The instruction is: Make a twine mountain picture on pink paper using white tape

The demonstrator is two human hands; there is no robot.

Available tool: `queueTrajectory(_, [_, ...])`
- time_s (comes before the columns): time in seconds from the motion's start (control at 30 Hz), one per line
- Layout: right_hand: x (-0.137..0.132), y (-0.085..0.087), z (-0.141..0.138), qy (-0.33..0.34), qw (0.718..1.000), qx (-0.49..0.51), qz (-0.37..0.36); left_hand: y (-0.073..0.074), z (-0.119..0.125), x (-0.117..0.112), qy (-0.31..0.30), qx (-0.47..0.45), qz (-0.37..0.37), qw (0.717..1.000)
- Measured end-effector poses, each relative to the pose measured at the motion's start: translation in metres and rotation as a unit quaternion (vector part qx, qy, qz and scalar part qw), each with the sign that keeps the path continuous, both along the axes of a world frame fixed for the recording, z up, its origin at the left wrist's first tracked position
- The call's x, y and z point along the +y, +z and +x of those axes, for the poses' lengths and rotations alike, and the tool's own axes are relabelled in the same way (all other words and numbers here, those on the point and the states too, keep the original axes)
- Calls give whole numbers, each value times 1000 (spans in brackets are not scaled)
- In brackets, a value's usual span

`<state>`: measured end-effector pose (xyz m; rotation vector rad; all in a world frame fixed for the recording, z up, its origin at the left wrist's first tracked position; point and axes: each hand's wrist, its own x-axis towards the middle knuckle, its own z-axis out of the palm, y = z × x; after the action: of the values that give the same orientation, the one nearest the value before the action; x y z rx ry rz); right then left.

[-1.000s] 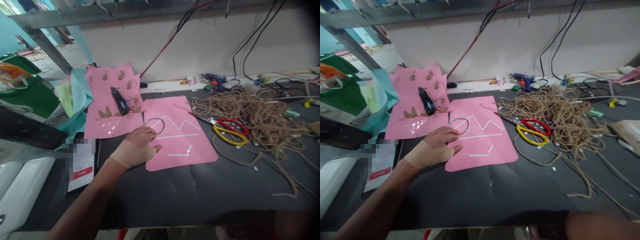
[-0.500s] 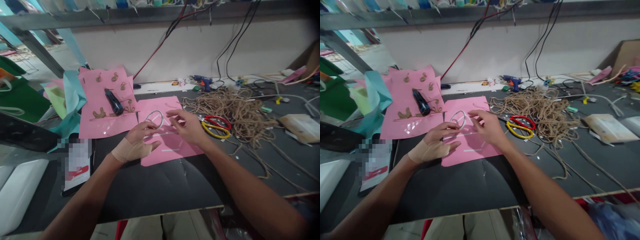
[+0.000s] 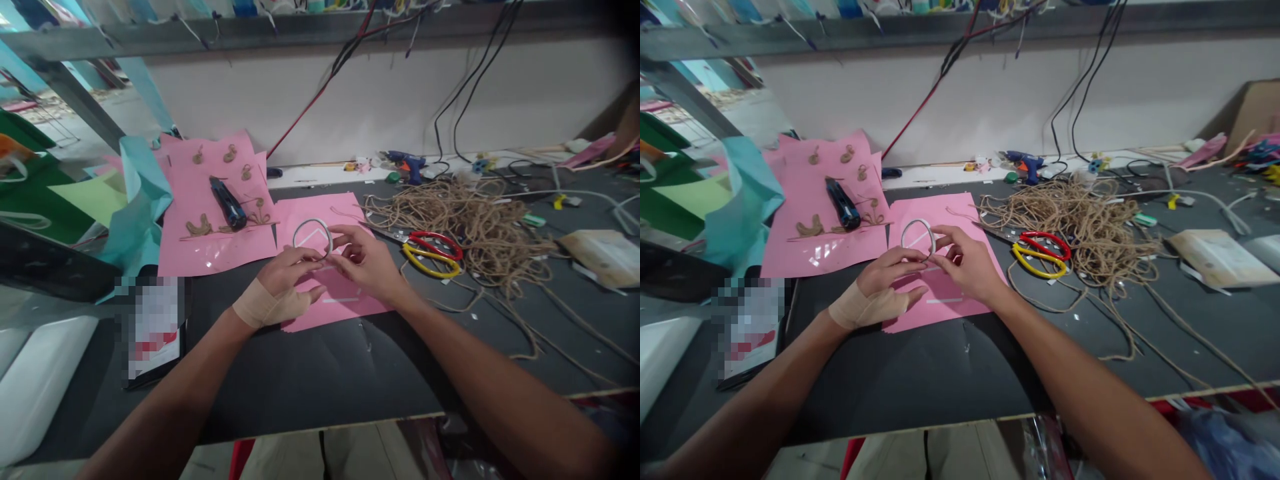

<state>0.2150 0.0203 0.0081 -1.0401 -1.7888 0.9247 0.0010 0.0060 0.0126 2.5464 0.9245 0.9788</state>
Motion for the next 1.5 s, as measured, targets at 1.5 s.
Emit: queueTrajectory(1.5, [22, -17, 21, -149, 986, -15, 68, 12, -19, 9, 52, 161, 69, 983])
